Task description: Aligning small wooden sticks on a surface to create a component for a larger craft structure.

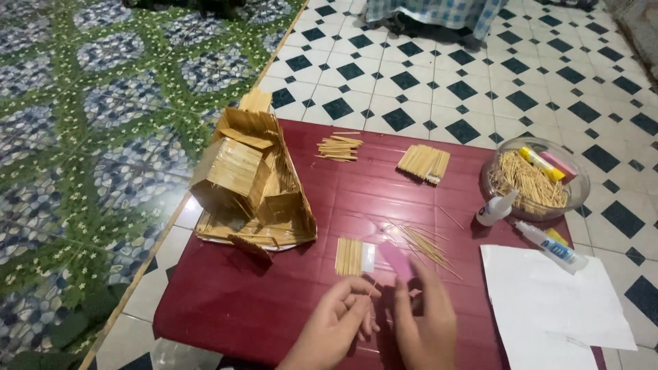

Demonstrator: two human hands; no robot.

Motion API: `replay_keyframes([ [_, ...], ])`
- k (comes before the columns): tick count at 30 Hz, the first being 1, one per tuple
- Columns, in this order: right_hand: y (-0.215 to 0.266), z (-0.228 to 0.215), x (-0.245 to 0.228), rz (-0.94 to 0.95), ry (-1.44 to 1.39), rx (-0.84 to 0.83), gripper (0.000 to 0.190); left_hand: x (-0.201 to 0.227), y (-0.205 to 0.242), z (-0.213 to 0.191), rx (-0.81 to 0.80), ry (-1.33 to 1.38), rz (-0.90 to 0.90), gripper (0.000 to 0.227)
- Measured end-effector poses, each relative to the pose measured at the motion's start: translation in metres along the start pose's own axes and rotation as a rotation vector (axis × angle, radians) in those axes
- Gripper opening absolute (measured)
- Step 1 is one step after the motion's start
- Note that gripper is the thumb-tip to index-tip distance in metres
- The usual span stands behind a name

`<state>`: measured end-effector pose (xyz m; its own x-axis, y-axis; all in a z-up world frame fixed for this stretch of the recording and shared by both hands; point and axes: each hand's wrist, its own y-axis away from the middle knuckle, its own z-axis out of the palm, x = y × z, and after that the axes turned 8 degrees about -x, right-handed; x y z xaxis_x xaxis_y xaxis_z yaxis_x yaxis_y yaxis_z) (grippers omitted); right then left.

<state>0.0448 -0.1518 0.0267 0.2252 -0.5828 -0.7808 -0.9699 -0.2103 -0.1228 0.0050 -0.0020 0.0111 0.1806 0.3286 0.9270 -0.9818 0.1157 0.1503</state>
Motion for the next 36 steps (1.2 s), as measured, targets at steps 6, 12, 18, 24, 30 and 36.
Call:
replay_keyframes([
  [6,-0.001,0.009,0.026,-0.289,0.093,0.069,0.043,-0.015,-0.003,-0.005,-0.032,0.100,-0.054,0.007],
  [12,0.002,0.006,0.012,0.003,0.122,0.211,0.045,-0.019,-0.006,-0.002,0.030,0.077,0.023,0.011],
  [18,0.001,0.000,-0.005,-0.059,-0.052,0.097,0.039,-0.004,-0.002,0.001,0.045,0.098,-0.137,0.017],
  [24,0.001,-0.005,-0.006,0.130,-0.165,0.125,0.032,-0.011,-0.009,0.001,0.119,-0.002,-0.120,0.011],
  [30,0.000,0.004,0.024,-0.055,-0.246,0.097,0.028,-0.005,-0.011,0.003,0.322,0.152,-0.177,0.010],
  [36,0.001,0.016,0.044,-0.049,-0.191,0.017,0.028,-0.027,-0.015,-0.008,0.322,0.405,0.082,0.012],
])
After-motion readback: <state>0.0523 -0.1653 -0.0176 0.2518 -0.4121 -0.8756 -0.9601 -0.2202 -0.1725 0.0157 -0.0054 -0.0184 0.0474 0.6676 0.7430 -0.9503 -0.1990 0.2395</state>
